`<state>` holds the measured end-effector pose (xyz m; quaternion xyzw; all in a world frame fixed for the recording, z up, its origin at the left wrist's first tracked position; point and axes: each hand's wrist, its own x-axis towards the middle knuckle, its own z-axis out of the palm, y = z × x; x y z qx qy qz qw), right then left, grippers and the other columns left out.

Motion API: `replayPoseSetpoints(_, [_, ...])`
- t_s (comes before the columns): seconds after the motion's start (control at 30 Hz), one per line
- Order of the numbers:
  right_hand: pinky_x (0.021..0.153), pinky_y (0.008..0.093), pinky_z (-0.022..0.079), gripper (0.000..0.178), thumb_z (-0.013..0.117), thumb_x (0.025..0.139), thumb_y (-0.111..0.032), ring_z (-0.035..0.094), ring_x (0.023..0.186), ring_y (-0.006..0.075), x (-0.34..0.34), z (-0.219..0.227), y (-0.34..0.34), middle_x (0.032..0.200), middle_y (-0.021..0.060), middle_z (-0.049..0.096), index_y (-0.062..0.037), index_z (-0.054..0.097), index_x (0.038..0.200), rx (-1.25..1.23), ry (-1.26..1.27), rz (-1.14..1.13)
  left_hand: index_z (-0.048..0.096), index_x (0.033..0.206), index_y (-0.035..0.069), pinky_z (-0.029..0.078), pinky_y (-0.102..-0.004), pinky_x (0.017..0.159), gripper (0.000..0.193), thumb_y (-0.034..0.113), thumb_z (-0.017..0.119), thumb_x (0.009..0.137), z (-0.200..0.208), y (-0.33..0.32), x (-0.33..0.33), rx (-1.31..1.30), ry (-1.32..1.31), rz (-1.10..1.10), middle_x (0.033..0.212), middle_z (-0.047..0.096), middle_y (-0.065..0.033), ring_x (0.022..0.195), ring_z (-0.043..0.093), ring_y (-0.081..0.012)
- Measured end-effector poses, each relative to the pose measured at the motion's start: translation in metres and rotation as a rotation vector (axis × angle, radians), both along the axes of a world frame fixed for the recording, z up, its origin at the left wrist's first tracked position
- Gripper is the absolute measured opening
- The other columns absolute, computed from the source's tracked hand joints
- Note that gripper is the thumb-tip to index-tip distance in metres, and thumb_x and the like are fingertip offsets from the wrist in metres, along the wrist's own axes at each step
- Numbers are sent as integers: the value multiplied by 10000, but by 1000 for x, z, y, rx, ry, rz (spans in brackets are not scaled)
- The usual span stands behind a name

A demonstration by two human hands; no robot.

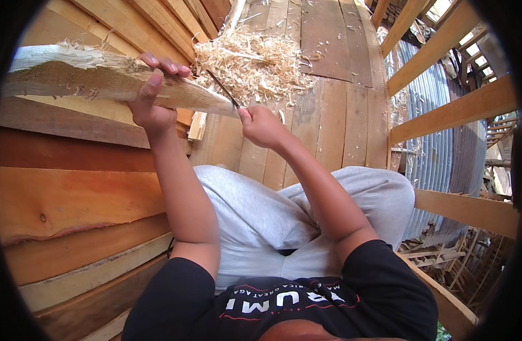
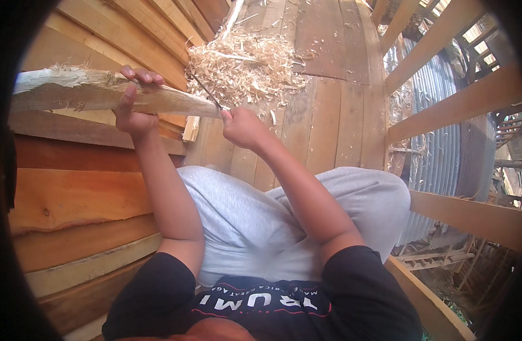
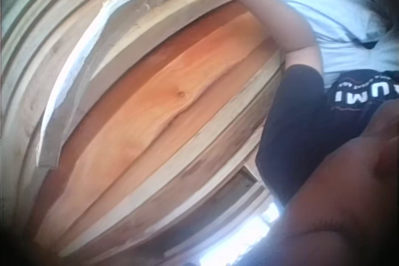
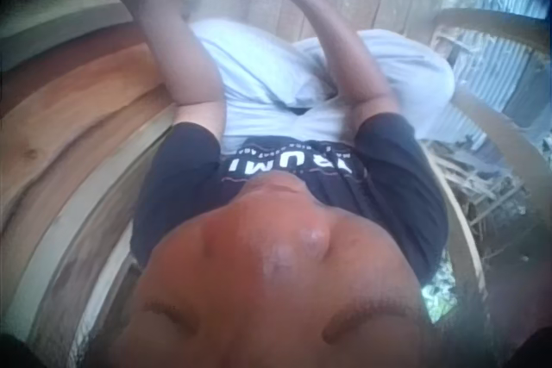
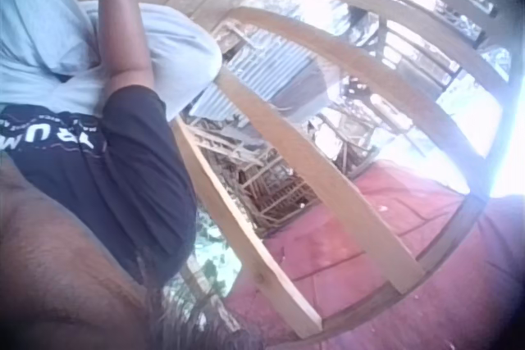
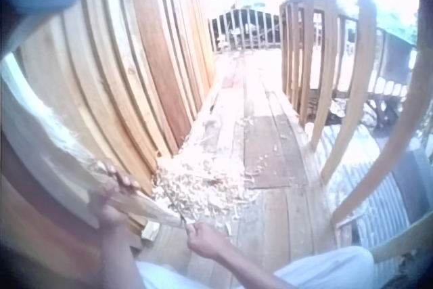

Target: The person sits cross-legged on a wooden floor and uses a knife to carve a long piece of wood. They hold the wood with their left hand and shave off thin layers with their right hand, creating wood shavings that accumulate on the floor.

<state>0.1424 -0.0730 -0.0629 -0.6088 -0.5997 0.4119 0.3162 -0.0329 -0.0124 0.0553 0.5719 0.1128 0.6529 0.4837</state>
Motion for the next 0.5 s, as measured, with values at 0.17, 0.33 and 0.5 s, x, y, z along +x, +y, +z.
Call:
replayPoseSetpoints(0.17, [759,502,482,449,444,984,-301,622,796,467,-9,41,-17,796,307,627,77,617,815,-22,-75,19,517,1031,-2,536,-470,853,289,154,632,818,-3,-10,-5,65,32,15,841,593,-172,847,630,-299])
replayPoseSetpoints(0.33, [861,486,484,420,434,972,-270,622,989,444,23,-67,8,1000,326,638,94,635,1024,-329,-190,34,529,1036,-2,487,-490,900,325,186,632,792,0,-2,5,101,73,62,856,613,-186,874,619,-300])
replayPoseSetpoints(0.5, [859,478,486,441,443,965,-278,618,1007,444,12,-7,3,1022,339,631,119,627,1020,-270,-166,101,525,1047,6,456,-482,905,346,221,621,794,-4,-4,-2,95,109,41,864,615,-191,885,605,-302])
